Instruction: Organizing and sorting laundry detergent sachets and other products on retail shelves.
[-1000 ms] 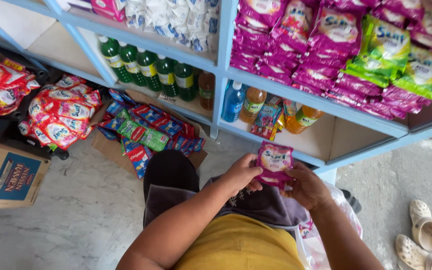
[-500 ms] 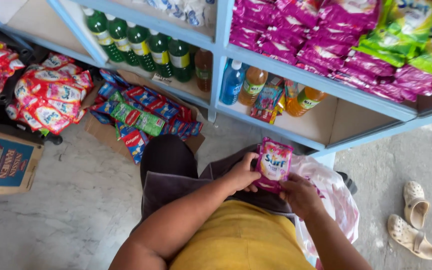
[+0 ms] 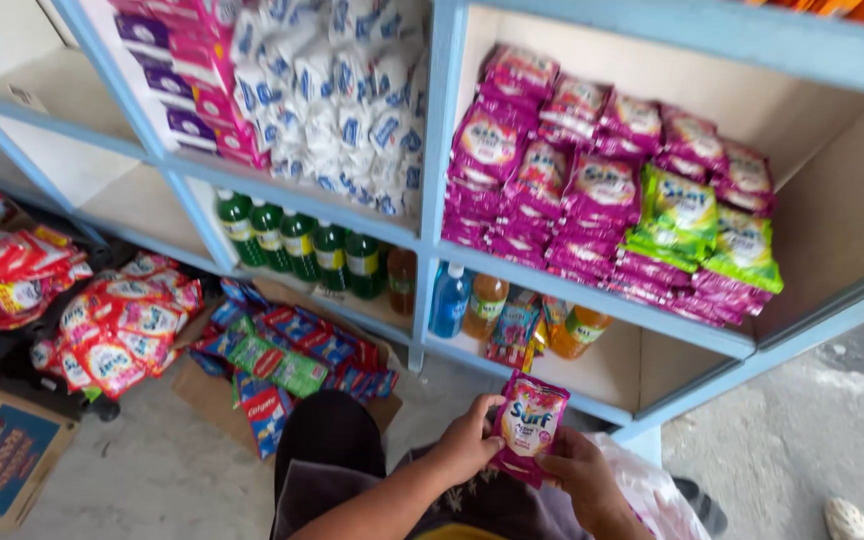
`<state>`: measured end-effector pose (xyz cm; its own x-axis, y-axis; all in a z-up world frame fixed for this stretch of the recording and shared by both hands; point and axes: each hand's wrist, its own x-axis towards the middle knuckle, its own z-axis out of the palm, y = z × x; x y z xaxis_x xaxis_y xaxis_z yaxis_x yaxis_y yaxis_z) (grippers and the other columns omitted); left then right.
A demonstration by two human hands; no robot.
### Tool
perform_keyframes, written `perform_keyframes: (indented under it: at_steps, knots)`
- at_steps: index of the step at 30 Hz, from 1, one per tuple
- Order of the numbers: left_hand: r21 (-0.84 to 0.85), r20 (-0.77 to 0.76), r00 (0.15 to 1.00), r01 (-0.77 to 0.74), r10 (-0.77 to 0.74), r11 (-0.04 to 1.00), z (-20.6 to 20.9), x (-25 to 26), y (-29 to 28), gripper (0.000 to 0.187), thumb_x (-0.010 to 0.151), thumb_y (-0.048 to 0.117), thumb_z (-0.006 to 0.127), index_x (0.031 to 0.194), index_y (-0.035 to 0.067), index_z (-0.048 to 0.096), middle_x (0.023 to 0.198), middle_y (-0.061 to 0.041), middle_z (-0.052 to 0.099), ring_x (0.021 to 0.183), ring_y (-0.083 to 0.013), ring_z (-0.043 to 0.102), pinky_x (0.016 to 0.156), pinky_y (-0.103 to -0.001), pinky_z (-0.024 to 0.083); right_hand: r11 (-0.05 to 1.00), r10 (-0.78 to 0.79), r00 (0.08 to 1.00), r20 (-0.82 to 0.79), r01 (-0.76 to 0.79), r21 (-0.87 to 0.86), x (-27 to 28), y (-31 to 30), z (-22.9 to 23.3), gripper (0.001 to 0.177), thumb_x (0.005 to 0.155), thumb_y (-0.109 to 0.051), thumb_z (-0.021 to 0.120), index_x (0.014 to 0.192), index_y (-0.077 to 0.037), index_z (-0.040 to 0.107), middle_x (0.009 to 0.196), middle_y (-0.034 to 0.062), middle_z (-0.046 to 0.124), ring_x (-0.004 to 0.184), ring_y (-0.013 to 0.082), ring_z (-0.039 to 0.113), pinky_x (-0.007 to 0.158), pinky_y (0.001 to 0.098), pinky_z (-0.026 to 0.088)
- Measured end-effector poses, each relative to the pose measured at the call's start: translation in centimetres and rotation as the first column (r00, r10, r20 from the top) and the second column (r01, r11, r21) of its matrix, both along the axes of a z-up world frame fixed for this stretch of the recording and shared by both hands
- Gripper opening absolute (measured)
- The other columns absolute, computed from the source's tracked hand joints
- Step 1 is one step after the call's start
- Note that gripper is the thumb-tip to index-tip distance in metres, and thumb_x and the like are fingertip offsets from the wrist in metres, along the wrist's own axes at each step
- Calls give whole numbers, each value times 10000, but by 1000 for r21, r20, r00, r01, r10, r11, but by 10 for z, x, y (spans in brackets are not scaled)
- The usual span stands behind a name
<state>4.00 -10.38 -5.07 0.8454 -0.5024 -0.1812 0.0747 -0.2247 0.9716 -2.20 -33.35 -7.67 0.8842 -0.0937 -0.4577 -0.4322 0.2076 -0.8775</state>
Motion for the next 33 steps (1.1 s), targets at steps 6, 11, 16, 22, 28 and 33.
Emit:
perform_keyframes:
  at_steps: [6,11,16,22,28,33]
  knots:
    - [-92,426,902,-38,74,995,90,33,0,576,875,9,701,1399,175,525,1008,-96,710,902,-235,712,816,-372,568,993,39,945,324,1,-121,52,-4,79,420,744,17,754,1159,39,694,956,106,752,839,175,661,732,293,514]
    - [-151,550,818,-98,166,984,144,68,-8,605,869,-50,657,1425,155,531,1176,-167,694,1088,-296,691,914,-384,545,839,139,826,547,196,-508,92,0,164,329,708,-1,825,1026,1,741,872,69,681,805,154,652,742,295,558]
    - [-215,662,706,-140,250,966,191,101,-15,613,858,-89,635,1423,130,538,1363,-176,651,1265,-319,630,989,-381,519,672,298,717,630,311,-672,131,1,229,211,697,-31,845,888,-17,755,802,60,624,733,168,637,691,315,521]
    - [-228,708,634,-214,313,950,244,137,-17,643,874,-81,624,1460,168,533,1376,-165,623,1220,-325,652,984,-376,533,566,388,631,671,412,-714,177,3,281,172,736,-61,858,825,9,728,811,76,627,753,186,630,719,323,517]
    - [-234,819,471,-247,328,940,260,179,-23,672,856,-117,609,1473,132,517,1390,-190,591,1273,-358,597,1052,-417,501,671,387,583,714,354,-652,222,1,313,169,719,-43,839,877,-27,782,905,81,685,816,190,682,743,324,556]
    - [-87,791,552,-325,264,942,276,197,-35,671,892,-74,593,1505,170,468,1348,-182,575,1171,-332,649,937,-389,580,575,439,598,670,386,-721,247,-8,323,205,727,-36,855,919,-15,787,938,102,696,830,201,693,773,345,559]
